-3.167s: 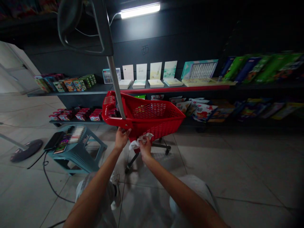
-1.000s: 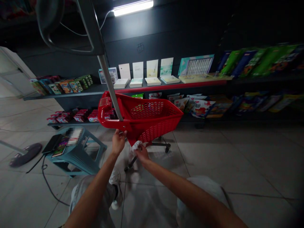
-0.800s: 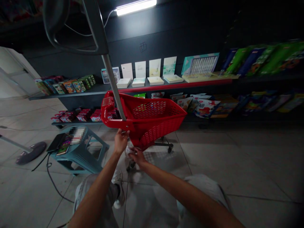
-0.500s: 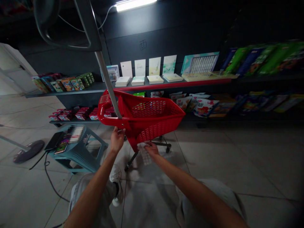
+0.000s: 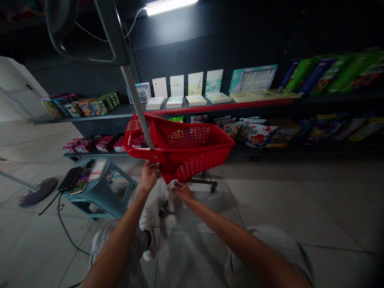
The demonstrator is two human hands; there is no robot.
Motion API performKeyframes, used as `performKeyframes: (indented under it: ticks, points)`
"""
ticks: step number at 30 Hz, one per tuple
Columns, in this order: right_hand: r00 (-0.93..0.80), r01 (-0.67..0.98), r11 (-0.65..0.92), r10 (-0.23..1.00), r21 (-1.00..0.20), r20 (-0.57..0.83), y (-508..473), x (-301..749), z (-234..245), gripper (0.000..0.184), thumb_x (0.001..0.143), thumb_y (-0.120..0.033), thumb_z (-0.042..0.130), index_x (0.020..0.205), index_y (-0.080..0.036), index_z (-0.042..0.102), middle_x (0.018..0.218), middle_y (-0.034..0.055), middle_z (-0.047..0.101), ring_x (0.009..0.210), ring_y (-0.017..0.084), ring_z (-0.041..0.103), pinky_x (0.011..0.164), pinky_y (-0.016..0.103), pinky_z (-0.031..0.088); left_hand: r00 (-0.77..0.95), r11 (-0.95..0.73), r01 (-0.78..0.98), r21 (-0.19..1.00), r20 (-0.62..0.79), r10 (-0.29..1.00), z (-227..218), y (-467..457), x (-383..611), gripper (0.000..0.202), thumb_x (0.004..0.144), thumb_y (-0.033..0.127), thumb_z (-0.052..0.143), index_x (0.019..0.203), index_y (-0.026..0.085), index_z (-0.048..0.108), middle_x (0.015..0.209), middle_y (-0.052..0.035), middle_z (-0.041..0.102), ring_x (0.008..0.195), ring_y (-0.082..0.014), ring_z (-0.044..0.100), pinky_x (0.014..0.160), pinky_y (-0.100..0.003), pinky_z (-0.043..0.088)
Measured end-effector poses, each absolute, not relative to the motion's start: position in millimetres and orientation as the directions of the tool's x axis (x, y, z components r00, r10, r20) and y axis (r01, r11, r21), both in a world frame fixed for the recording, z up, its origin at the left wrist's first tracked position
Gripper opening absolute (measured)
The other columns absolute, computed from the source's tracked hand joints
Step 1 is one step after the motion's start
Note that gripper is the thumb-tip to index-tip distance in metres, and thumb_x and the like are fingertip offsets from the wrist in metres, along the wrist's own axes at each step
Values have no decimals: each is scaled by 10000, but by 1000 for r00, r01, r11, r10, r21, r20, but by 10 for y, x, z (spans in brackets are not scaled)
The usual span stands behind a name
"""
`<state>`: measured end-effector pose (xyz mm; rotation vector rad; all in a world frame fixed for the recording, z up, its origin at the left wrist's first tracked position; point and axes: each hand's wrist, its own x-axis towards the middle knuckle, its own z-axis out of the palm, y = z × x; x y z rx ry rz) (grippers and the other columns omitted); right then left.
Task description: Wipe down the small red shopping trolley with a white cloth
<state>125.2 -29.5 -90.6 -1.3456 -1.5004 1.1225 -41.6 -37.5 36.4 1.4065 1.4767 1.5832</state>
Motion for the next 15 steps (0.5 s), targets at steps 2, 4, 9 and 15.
performKeyframes:
  ticks: [2, 4, 9, 15]
  points:
    - [-125, 257, 62, 992, -964, 31, -273, 1275, -816, 228, 752, -199, 741, 979, -177, 730, 937, 60, 743, 833, 231, 707, 775, 399, 609, -305, -248, 257, 934, 322, 896, 375, -367, -425, 257, 870, 368, 677, 1067, 213, 620, 1099, -90, 749, 935, -187, 724, 873, -329, 588]
    - [-114, 240, 173, 982, -955, 149, -235, 1367, -615, 284, 748, -216, 699, 1030, -198, 722, 1056, 70, 744, 981, 246, 700, 912, 417, 582, -314, -253, 253, 934, 326, 892, 370, -358, -447, 258, 874, 377, 674, 1066, 212, 621, 1097, -96, 751, 939, -196, 723, 865, -336, 589]
    - [14, 362, 593, 768, -720, 640, -150, 1771, 207, 274, 883, -253, 593, 1143, -220, 674, 1205, 111, 659, 1205, 251, 605, 1087, 416, 490, -342, -248, 242, 938, 322, 883, 333, -339, -501, 310, 894, 408, 654, 1123, 205, 606, 1121, -106, 739, 956, -206, 722, 863, -348, 590]
    - [48, 505, 678, 596, -535, 801, 86, 2211, 808, 303, 923, -197, 562, 1208, -221, 665, 1323, 114, 586, 1295, 258, 549, 1152, 449, 441, -423, -267, 342, 901, 401, 813, 297, -382, -414, 307, 930, 399, 620, 1154, 211, 528, 1139, -107, 682, 980, -198, 695, 876, -342, 571]
